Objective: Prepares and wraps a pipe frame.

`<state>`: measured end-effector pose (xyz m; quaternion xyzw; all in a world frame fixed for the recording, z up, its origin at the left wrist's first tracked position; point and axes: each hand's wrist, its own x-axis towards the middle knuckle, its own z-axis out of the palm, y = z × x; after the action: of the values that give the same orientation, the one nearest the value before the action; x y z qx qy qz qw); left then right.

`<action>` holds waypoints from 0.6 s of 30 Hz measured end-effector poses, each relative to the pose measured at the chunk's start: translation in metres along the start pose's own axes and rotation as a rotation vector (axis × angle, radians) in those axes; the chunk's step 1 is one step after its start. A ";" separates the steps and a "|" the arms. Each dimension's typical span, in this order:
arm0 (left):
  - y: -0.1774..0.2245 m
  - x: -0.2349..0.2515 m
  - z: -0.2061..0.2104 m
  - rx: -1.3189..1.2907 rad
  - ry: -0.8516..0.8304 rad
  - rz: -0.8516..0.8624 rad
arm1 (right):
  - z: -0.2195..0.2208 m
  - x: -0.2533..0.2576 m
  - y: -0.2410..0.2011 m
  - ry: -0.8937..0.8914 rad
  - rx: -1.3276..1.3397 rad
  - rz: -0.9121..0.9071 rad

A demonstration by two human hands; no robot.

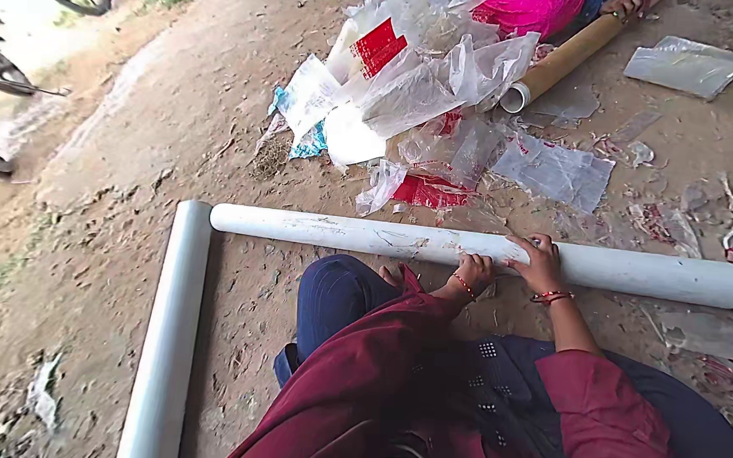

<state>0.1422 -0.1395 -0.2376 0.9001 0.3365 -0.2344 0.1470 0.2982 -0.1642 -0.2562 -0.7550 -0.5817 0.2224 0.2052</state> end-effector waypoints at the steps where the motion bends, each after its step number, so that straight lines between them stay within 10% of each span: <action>1: 0.003 -0.001 -0.002 0.000 -0.034 -0.017 | 0.001 0.000 0.000 0.012 0.009 -0.009; 6: -0.014 -0.025 -0.019 -0.293 -0.015 -0.049 | 0.000 -0.003 0.002 0.051 0.010 -0.001; 12: -0.144 -0.077 -0.065 -0.296 0.144 -0.130 | 0.002 -0.003 0.001 0.047 0.010 0.011; 18: -0.182 -0.058 -0.023 -0.421 0.340 0.050 | 0.002 -0.001 -0.004 0.043 0.004 0.041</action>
<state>-0.0122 -0.0280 -0.2073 0.8842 0.3754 -0.0010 0.2778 0.2938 -0.1644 -0.2558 -0.7710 -0.5610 0.2115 0.2147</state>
